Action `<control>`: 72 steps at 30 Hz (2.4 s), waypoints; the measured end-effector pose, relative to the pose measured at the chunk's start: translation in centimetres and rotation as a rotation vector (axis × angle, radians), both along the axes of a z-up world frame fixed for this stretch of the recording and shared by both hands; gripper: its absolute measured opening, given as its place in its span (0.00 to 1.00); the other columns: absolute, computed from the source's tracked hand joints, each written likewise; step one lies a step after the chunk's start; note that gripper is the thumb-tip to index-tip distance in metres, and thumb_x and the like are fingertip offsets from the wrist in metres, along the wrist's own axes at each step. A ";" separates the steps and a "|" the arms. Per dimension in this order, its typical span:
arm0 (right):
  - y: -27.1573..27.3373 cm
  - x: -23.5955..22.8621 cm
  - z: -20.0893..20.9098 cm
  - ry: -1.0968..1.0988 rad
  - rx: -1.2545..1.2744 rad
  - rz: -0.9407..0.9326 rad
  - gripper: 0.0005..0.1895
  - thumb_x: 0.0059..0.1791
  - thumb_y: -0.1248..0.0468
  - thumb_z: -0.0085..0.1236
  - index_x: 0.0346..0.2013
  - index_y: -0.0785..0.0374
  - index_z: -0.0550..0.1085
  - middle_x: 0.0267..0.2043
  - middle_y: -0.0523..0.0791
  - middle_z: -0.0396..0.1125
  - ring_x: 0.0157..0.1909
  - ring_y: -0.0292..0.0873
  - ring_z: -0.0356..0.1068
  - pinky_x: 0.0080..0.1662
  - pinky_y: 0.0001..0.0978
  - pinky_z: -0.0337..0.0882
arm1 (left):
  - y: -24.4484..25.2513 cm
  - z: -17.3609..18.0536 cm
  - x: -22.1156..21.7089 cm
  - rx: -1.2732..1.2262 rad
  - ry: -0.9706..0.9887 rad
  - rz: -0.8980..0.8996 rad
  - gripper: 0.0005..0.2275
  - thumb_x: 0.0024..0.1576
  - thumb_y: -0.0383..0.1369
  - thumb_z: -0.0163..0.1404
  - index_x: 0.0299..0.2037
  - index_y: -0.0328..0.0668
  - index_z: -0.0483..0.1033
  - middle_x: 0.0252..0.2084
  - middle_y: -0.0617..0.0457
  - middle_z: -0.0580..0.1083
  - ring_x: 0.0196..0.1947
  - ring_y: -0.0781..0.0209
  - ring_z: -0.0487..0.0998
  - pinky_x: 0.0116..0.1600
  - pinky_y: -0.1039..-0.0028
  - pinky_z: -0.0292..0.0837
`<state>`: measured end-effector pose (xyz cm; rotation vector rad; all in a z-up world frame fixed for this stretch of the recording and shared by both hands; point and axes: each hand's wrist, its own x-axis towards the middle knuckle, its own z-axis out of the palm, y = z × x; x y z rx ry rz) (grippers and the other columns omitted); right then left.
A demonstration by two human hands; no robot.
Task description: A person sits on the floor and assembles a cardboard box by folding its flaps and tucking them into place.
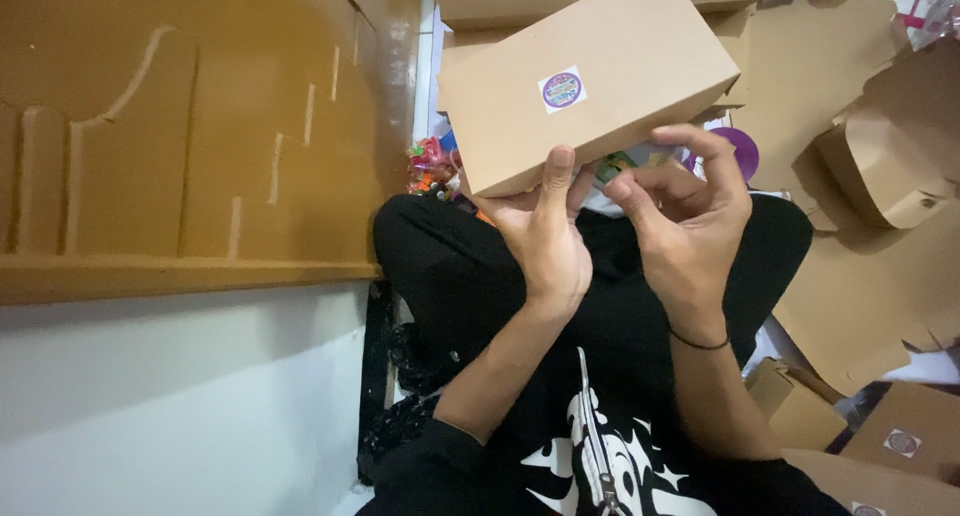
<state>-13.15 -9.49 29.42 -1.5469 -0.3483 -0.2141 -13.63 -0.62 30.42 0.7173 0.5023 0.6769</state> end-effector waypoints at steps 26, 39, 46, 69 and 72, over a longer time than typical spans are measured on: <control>0.3 0.9 -1.0 0.123 0.080 -0.015 0.26 0.54 0.59 0.68 0.43 0.51 0.53 0.31 0.43 0.74 0.28 0.27 0.58 0.36 0.19 0.58 | -1.6 -1.1 -0.8 0.144 -0.067 0.068 0.43 0.51 0.23 0.61 0.72 0.58 0.44 0.65 0.42 0.56 0.65 0.50 0.64 0.57 0.46 0.76; -0.1 1.0 -1.6 0.077 0.016 -0.056 0.30 0.52 0.58 0.72 0.41 0.52 0.52 0.26 0.44 0.71 0.26 0.31 0.58 0.35 0.22 0.58 | -1.0 -2.1 -1.4 0.377 -0.146 0.104 0.41 0.49 0.21 0.63 0.70 0.48 0.49 0.60 0.48 0.63 0.62 0.57 0.68 0.65 0.56 0.73; -0.2 0.9 -1.5 0.078 -0.016 -0.092 0.30 0.51 0.61 0.75 0.42 0.56 0.55 0.25 0.45 0.71 0.27 0.33 0.65 0.36 0.22 0.65 | -1.4 -3.2 -1.6 0.389 -0.177 0.130 0.41 0.50 0.21 0.64 0.69 0.47 0.47 0.58 0.47 0.62 0.61 0.57 0.68 0.66 0.54 0.71; -1.7 4.5 -12.4 -0.205 0.175 -0.025 0.40 0.47 0.63 0.72 0.66 0.72 0.59 0.57 0.51 0.61 0.61 0.55 0.66 0.63 0.57 0.69 | -0.9 -0.4 -3.4 -0.006 -0.038 -0.173 0.27 0.57 0.23 0.56 0.60 0.54 0.54 0.53 0.53 0.64 0.52 0.56 0.77 0.57 0.49 0.79; -1.9 4.5 -14.2 -0.346 0.093 -0.139 0.41 0.48 0.60 0.72 0.68 0.70 0.59 0.59 0.50 0.60 0.62 0.53 0.64 0.66 0.54 0.64 | -0.9 0.1 -4.0 -0.031 -0.004 -0.229 0.25 0.57 0.26 0.57 0.57 0.57 0.55 0.50 0.56 0.64 0.50 0.60 0.78 0.59 0.51 0.78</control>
